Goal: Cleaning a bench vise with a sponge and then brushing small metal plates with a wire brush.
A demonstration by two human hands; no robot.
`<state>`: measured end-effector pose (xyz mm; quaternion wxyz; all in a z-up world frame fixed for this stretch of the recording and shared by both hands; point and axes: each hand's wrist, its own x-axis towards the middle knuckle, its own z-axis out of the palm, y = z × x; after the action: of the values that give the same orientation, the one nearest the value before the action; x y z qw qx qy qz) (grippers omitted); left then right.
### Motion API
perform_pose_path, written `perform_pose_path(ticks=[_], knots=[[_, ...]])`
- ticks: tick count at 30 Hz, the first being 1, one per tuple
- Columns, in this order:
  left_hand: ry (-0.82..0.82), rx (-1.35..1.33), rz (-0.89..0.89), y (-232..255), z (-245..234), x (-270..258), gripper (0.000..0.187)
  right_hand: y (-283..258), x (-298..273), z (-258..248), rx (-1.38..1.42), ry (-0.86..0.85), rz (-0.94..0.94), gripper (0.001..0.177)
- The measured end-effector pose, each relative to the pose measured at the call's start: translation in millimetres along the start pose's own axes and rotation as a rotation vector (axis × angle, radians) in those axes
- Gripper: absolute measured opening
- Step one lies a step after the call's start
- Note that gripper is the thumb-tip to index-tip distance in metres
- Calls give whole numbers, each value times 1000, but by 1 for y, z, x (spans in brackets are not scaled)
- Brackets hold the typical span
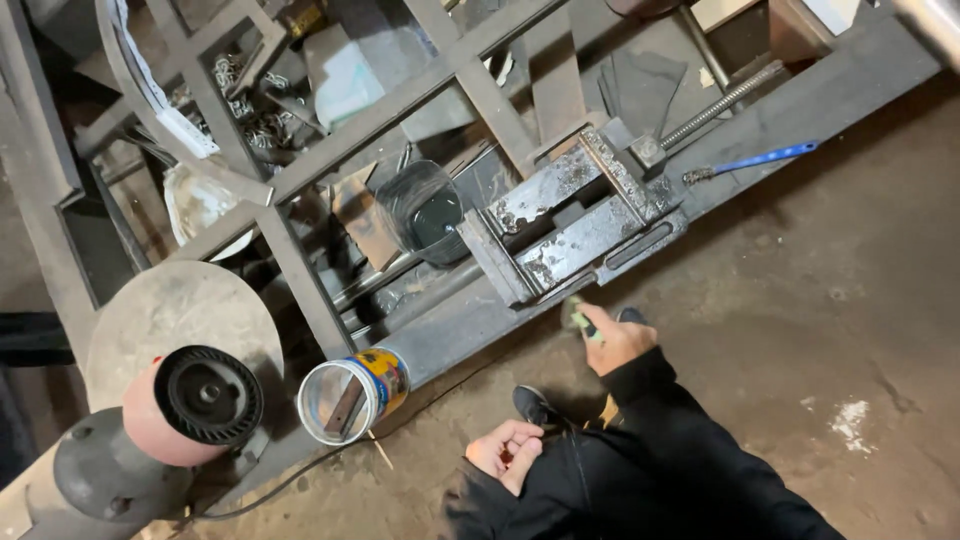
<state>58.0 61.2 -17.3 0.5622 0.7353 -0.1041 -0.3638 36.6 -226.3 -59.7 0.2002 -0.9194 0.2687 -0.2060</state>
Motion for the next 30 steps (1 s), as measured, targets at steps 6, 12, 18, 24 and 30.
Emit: perform_pose_path(ticks=[6, 12, 18, 24, 30], knots=[[26, -69, -59, -21, -10, -5, 13, -11, 30, -39, 203, 234, 196, 35], [60, 26, -62, 13, -22, -22, 12, -40, 33, 12, 409, 240, 262, 23], [34, -38, -73, 5, -26, -20, 12, -83, 5, 30, 298, 1, 364, 34], [-4, 101, -49, 29, -22, -20, 12, -81, 18, -25, 227, 154, 193, 26], [53, -59, -108, -13, -16, -20, 10, -76, 9, 20, 280, -204, 205, 32]])
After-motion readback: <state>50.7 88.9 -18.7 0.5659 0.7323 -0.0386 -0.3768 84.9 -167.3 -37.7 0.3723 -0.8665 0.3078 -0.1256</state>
